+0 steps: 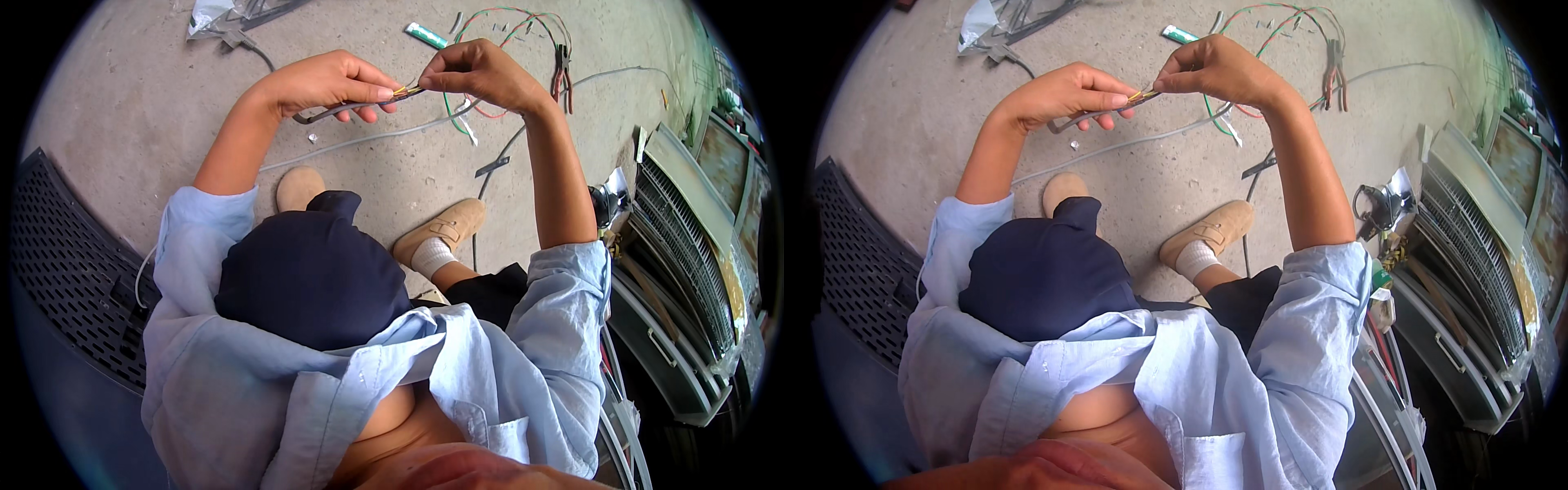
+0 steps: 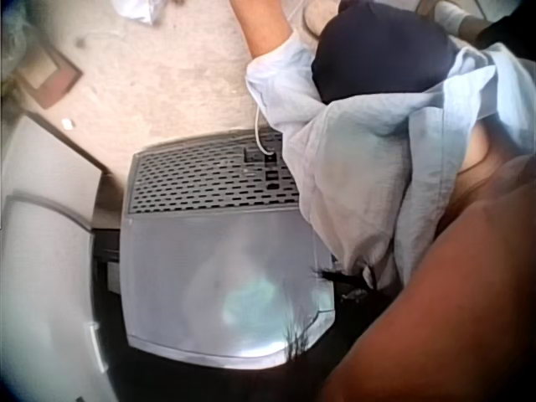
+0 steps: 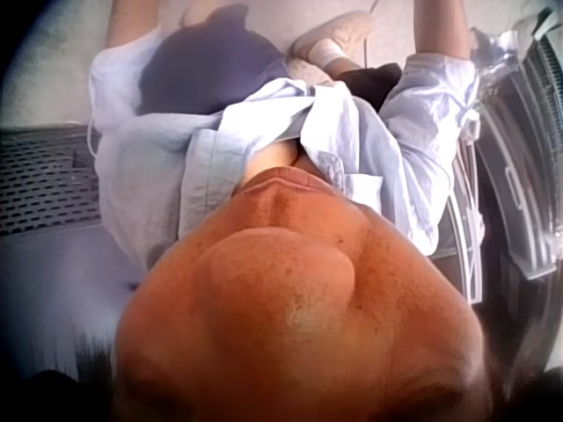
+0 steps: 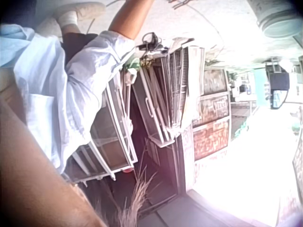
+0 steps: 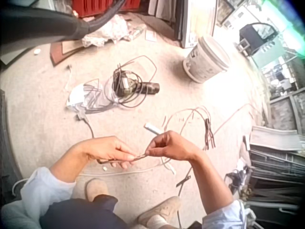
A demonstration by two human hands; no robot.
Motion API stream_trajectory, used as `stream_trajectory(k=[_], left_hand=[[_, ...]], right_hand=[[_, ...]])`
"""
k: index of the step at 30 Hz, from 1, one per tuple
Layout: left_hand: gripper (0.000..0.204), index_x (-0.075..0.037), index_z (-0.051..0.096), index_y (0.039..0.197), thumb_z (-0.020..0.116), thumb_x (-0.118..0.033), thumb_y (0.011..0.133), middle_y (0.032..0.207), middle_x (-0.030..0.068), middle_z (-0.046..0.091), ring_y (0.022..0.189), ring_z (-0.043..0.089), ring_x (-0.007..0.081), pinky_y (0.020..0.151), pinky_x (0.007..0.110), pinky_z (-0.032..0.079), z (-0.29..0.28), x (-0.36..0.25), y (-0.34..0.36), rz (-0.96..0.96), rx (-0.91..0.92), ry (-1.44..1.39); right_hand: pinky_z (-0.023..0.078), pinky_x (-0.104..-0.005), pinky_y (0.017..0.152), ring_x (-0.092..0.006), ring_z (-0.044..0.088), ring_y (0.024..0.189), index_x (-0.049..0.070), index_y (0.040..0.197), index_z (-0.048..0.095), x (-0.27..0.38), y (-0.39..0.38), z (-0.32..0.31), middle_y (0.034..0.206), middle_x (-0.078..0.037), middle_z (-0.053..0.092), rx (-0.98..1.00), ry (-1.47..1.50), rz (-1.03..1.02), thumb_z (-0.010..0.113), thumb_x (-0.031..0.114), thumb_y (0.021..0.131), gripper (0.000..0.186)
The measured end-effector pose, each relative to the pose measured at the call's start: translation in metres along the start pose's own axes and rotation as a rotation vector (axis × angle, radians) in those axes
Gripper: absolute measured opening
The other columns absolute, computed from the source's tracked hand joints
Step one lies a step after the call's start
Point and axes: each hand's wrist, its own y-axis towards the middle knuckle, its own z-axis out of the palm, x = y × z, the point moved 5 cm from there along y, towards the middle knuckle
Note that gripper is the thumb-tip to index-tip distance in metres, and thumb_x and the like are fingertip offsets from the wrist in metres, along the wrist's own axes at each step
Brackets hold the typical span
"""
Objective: The person prepares and joins multiple electrical wires by hand, eventually wrapping the connection with tape.
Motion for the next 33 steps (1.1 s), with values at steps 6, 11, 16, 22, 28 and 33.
stream_trajectory(k=[6,11,16,22,28,33], left_hand=[[0.041,-0.005,0.065,0.120,0.062,-0.035,0.093,0.099,0.0021,0.070,0.075,0.063,0.0040,0.056,0.017,0.047,0.001,-0.002,0.001,0.008,0.028,0.065],[0.044,-0.005,0.067,0.117,0.060,-0.041,0.093,0.097,0.0024,0.070,0.075,0.061,0.0047,0.057,0.019,0.047,0.001,-0.001,0.002,0.010,0.013,0.084],[0.041,-0.006,0.067,0.115,0.060,-0.039,0.092,0.096,0.0010,0.069,0.075,0.060,0.0042,0.059,0.019,0.047,-0.007,0.003,0.002,0.049,-0.087,-0.006],[0.039,-0.007,0.064,0.119,0.062,-0.035,0.092,0.097,-0.0008,0.067,0.079,0.059,0.0034,0.062,0.017,0.047,-0.009,-0.013,-0.005,0.095,-0.162,-0.036],[0.038,-0.007,0.065,0.119,0.063,-0.034,0.092,0.098,-0.0005,0.067,0.083,0.059,0.0041,0.066,0.018,0.049,-0.011,-0.013,-0.005,0.099,-0.188,-0.061],[0.039,-0.006,0.065,0.118,0.066,-0.032,0.090,0.093,-0.0030,0.064,0.083,0.058,0.0039,0.068,0.018,0.050,-0.013,-0.010,-0.001,0.155,-0.215,-0.123]], right_hand=[[0.047,-0.0273,0.075,-0.0121,0.061,0.076,0.004,0.090,0.074,0.004,-0.002,0.001,0.078,-0.003,0.068,-0.015,-0.017,0.007,0.072,0.022,0.083,0.020],[0.048,-0.0288,0.079,-0.0140,0.062,0.080,0.004,0.093,0.074,0.004,-0.003,0.000,0.081,-0.004,0.069,-0.032,-0.067,0.036,0.075,0.030,0.082,0.028],[0.048,-0.0285,0.082,-0.0131,0.061,0.088,0.003,0.106,0.068,0.012,-0.012,-0.006,0.092,-0.003,0.066,-0.107,0.130,-0.093,0.075,0.029,0.083,0.036],[0.043,-0.0223,0.075,-0.0062,0.054,0.084,0.005,0.101,0.065,0.007,-0.014,-0.010,0.088,0.003,0.061,-0.185,0.254,-0.173,0.069,0.021,0.089,0.021],[0.044,-0.0229,0.074,-0.0053,0.055,0.084,0.004,0.098,0.066,0.005,-0.010,-0.008,0.088,0.003,0.063,-0.232,0.206,-0.197,0.069,0.022,0.090,0.020],[0.047,-0.0255,0.075,-0.0074,0.059,0.083,0.003,0.095,0.067,0.013,-0.010,-0.005,0.084,0.000,0.066,-0.297,0.138,-0.157,0.071,0.024,0.088,0.022]])
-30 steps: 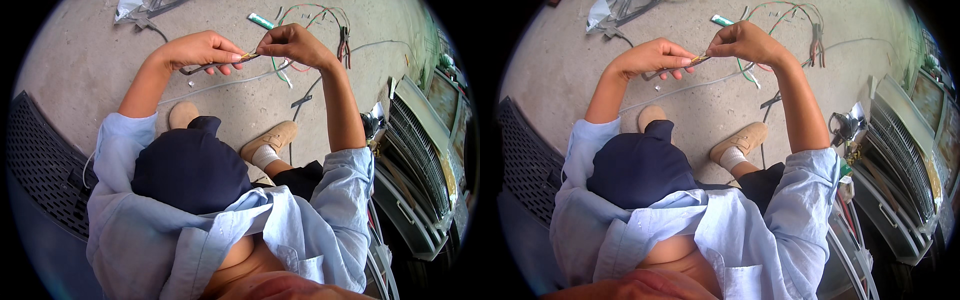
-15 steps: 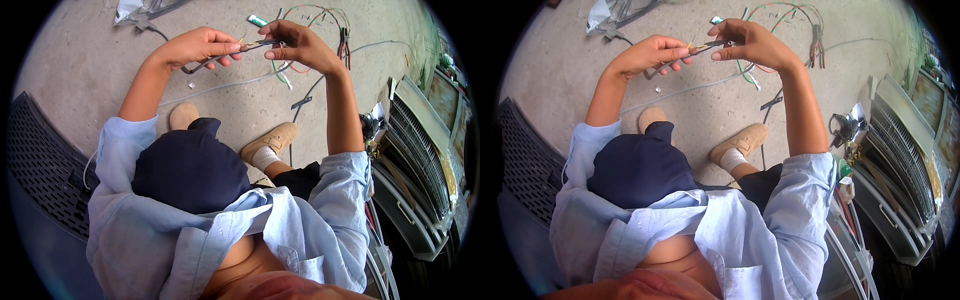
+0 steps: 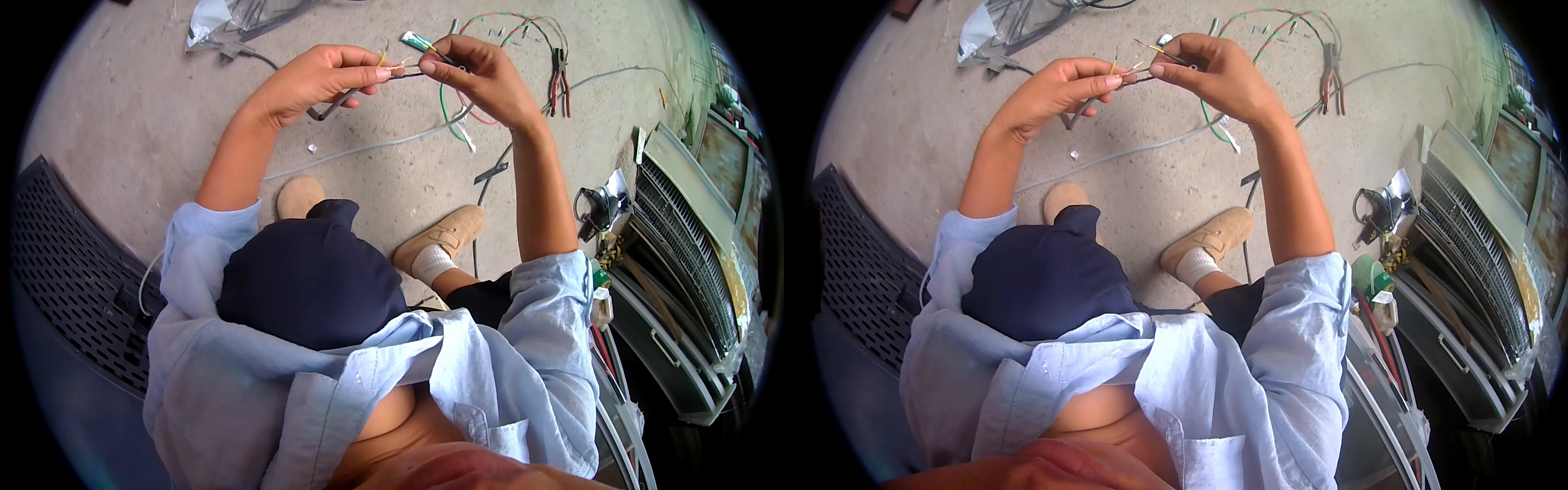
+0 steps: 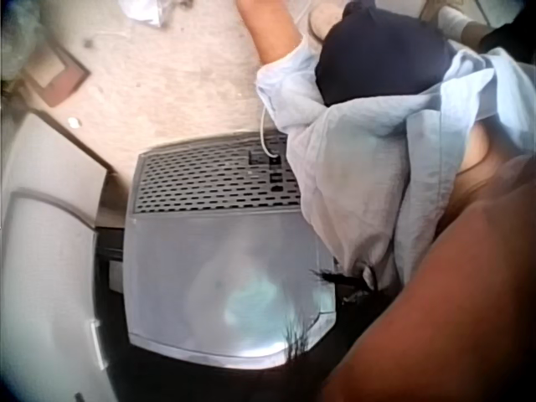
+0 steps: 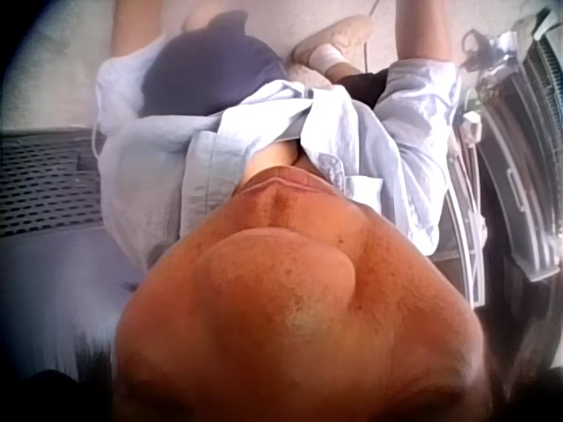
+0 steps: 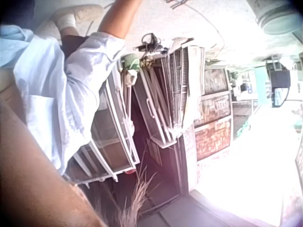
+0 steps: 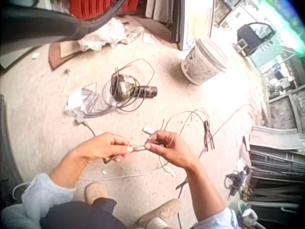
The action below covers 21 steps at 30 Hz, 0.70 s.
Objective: The person prepares and joins multiple electrical wires by hand, eventually wrapping the connection with tape.
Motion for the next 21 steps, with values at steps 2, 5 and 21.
stream_trajectory(k=[2,5,21], left_hand=[[0.037,-0.006,0.065,0.118,0.067,-0.030,0.090,0.092,-0.0038,0.063,0.083,0.057,0.0039,0.069,0.018,0.050,0.000,0.000,0.000,0.031,-0.043,-0.052],[0.034,-0.007,0.065,0.117,0.067,-0.027,0.090,0.093,-0.0032,0.064,0.085,0.058,0.0042,0.072,0.019,0.050,-0.001,0.004,0.000,0.031,-0.093,-0.169],[0.027,-0.007,0.066,0.112,0.067,-0.023,0.090,0.099,-0.0029,0.064,0.092,0.058,0.0041,0.076,0.019,0.052,0.003,0.014,0.001,0.013,-0.163,-0.325]], right_hand=[[0.046,-0.0254,0.074,-0.0076,0.058,0.081,0.002,0.096,0.067,0.001,0.001,0.001,0.083,0.000,0.066,-0.043,-0.008,-0.031,0.070,0.024,0.088,0.023],[0.046,-0.0253,0.073,-0.0078,0.057,0.080,0.002,0.096,0.067,0.000,0.003,0.004,0.082,-0.001,0.065,-0.089,-0.011,-0.042,0.069,0.024,0.089,0.024],[0.043,-0.0235,0.077,-0.0065,0.053,0.084,0.002,0.100,0.064,0.001,0.004,0.010,0.090,0.001,0.062,-0.099,-0.056,-0.035,0.066,0.021,0.091,0.021]])
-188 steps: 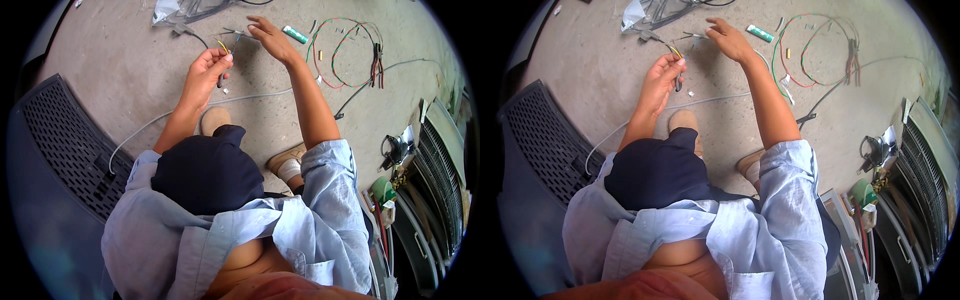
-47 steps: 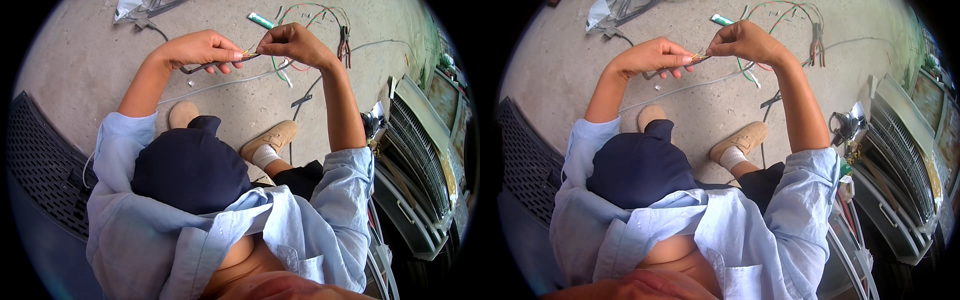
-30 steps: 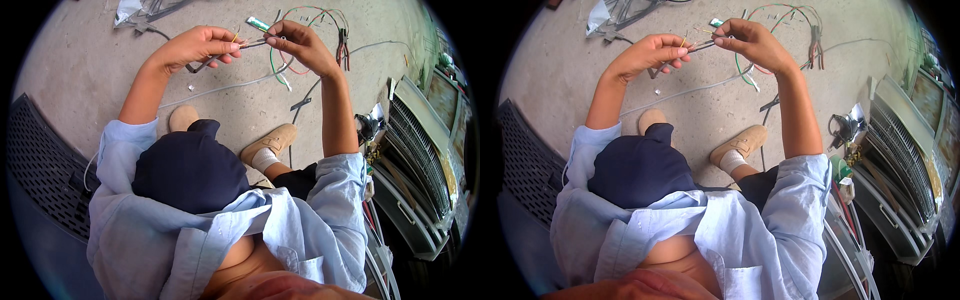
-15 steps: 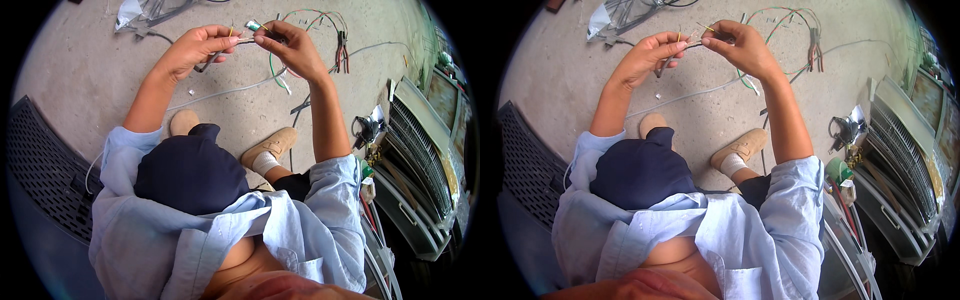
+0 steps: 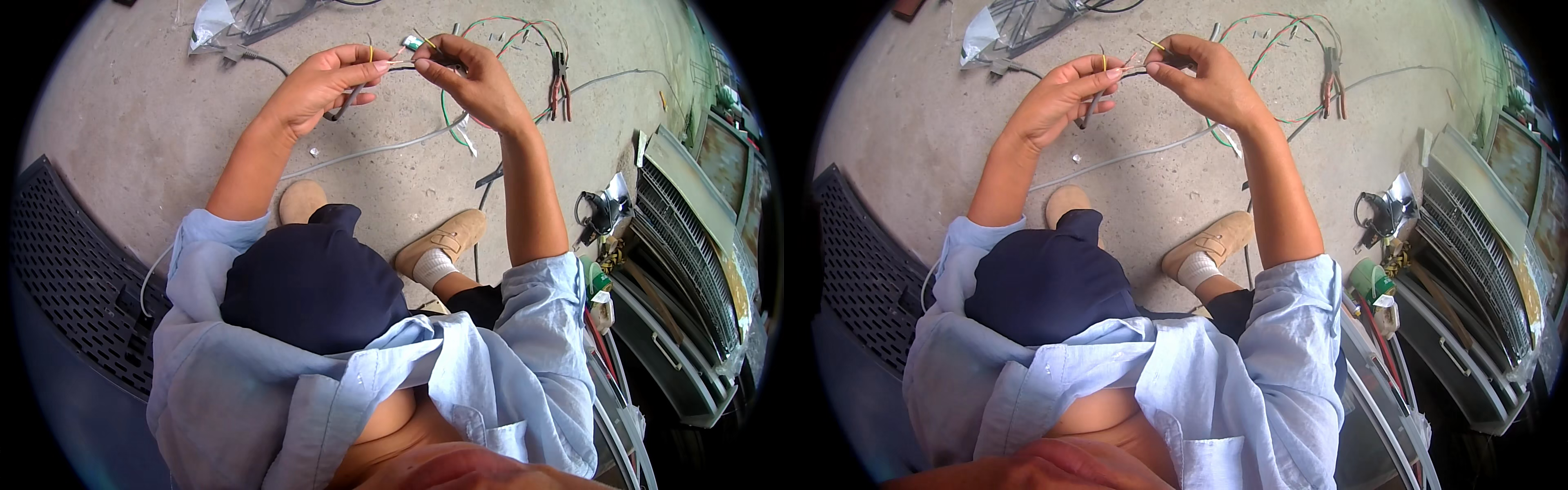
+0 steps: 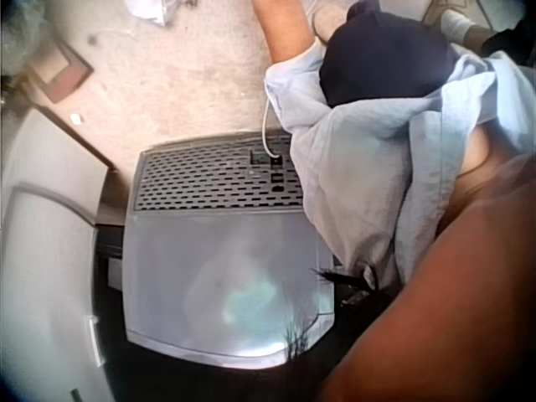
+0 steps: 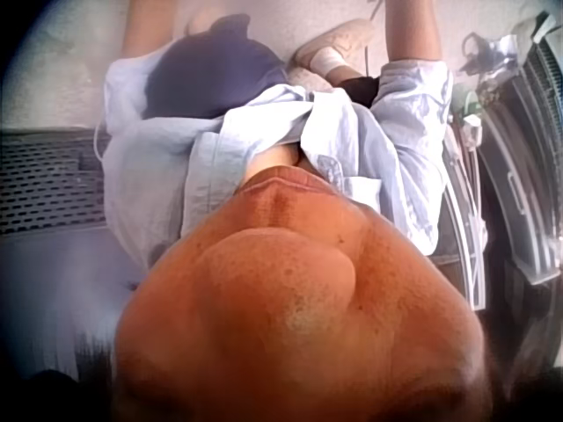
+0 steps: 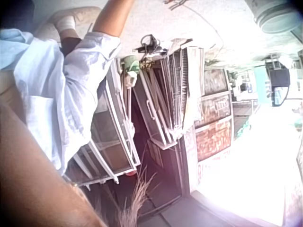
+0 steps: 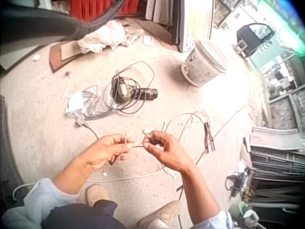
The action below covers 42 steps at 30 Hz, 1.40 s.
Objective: The person prepares and joins multiple electrical wires by hand, eventually wrapping the connection with tape.
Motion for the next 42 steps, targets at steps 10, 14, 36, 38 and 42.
stream_trajectory(k=[10,14,36,38,42], left_hand=[[0.027,-0.012,0.065,0.112,0.065,-0.030,0.091,0.103,-0.0010,0.065,0.094,0.058,0.0057,0.073,0.019,0.048,0.001,-0.002,0.000,0.079,-0.028,0.115],[0.027,-0.011,0.064,0.112,0.065,-0.029,0.092,0.102,-0.0009,0.065,0.092,0.057,0.0060,0.073,0.019,0.048,0.006,-0.002,-0.002,0.052,-0.014,0.110],[0.024,-0.012,0.060,0.114,0.064,-0.024,0.093,0.101,-0.0052,0.064,0.096,0.059,0.0047,0.081,0.023,0.050,0.007,0.005,-0.003,0.078,-0.112,-0.167],[0.024,-0.012,0.060,0.113,0.064,-0.025,0.093,0.101,-0.0049,0.064,0.096,0.060,0.0051,0.083,0.024,0.051,0.008,0.004,-0.004,0.088,-0.124,-0.165],[0.025,-0.012,0.060,0.113,0.064,-0.025,0.093,0.102,-0.0043,0.064,0.097,0.060,0.0054,0.084,0.025,0.051,0.007,0.004,-0.004,0.076,-0.125,-0.167]], right_hand=[[0.046,-0.0248,0.080,-0.0085,0.058,0.088,0.002,0.098,0.066,-0.002,0.002,0.003,0.089,-0.001,0.065,0.005,0.103,0.029,0.069,0.021,0.089,0.021],[0.047,-0.0283,0.080,-0.0109,0.062,0.089,0.002,0.096,0.068,-0.003,0.003,0.006,0.089,-0.004,0.069,-0.015,0.135,0.047,0.070,0.022,0.087,0.022],[0.047,-0.0260,0.075,-0.0095,0.059,0.082,-0.002,0.097,0.067,-0.005,0.008,0.022,0.088,-0.005,0.068,-0.138,0.200,0.086,0.069,0.026,0.087,0.029],[0.047,-0.0258,0.074,-0.0094,0.058,0.082,-0.002,0.097,0.067,-0.006,0.009,0.023,0.088,-0.005,0.067,-0.149,0.212,0.096,0.069,0.026,0.088,0.030],[0.047,-0.0256,0.072,-0.0093,0.057,0.080,-0.002,0.097,0.067,-0.007,0.009,0.023,0.087,-0.005,0.067,-0.156,0.223,0.107,0.069,0.027,0.088,0.031]])
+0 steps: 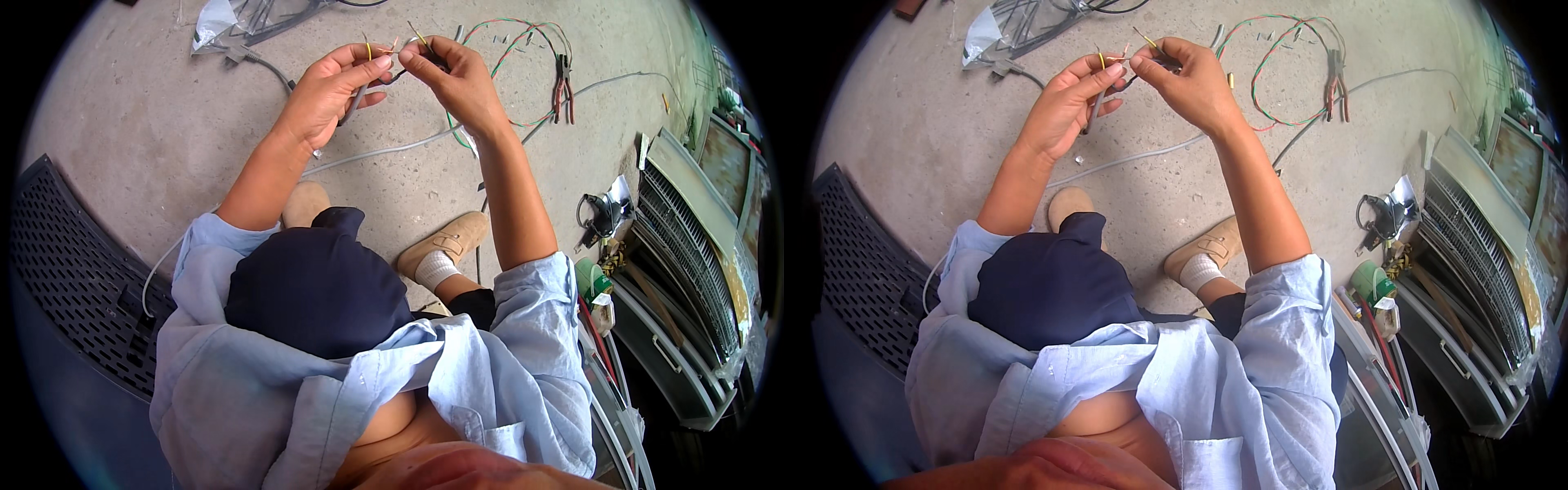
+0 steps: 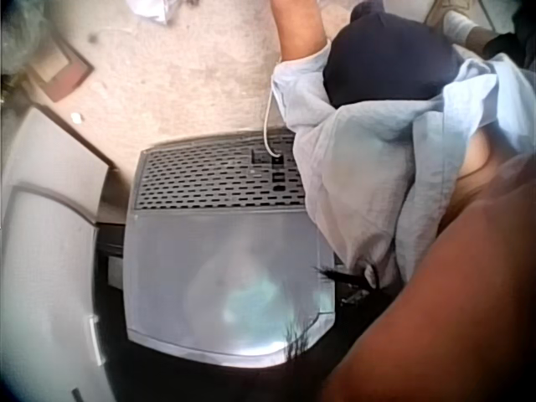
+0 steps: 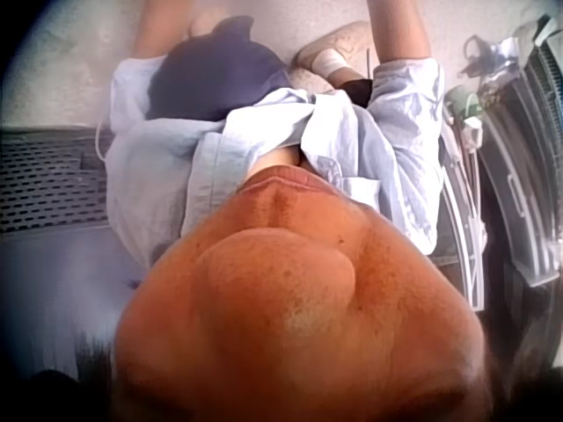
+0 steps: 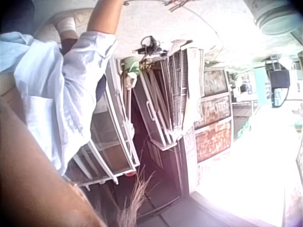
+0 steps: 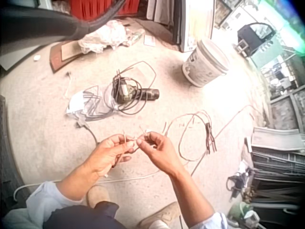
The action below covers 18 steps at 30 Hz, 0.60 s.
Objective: The person prepares and joins multiple electrical wires by hand, eventually wrapping the connection with tape.
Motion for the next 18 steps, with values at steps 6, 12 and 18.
stream_trajectory(k=[6,12,18], left_hand=[[0.022,-0.012,0.062,0.111,0.064,-0.025,0.093,0.099,-0.0034,0.063,0.095,0.060,0.0059,0.084,0.025,0.051,-0.0018,0.0011,0.0011,0.000,0.004,0.004],[0.023,-0.011,0.063,0.108,0.065,-0.027,0.092,0.095,-0.0033,0.064,0.094,0.060,0.0060,0.083,0.026,0.052,-0.0002,-0.0002,0.0005,0.029,-0.026,0.027],[0.024,-0.010,0.065,0.107,0.064,-0.030,0.092,0.093,-0.0028,0.064,0.091,0.061,0.0068,0.083,0.026,0.053,-0.0020,0.0028,0.0018,0.036,-0.040,0.024]], right_hand=[[0.047,-0.0258,0.072,-0.0091,0.057,0.080,-0.002,0.096,0.067,0.0009,0.0004,-0.0006,0.087,-0.005,0.067,-0.002,-0.026,0.009,0.070,0.028,0.087,0.032],[0.048,-0.0263,0.073,-0.0102,0.061,0.082,-0.003,0.093,0.067,-0.0002,0.0016,0.0002,0.087,-0.006,0.069,-0.008,-0.019,0.017,0.070,0.023,0.085,0.027],[0.049,-0.0269,0.076,-0.0112,0.062,0.084,-0.002,0.089,0.067,-0.0012,0.0027,0.0015,0.087,-0.006,0.069,0.013,-0.025,-0.004,0.071,0.019,0.083,0.023]])
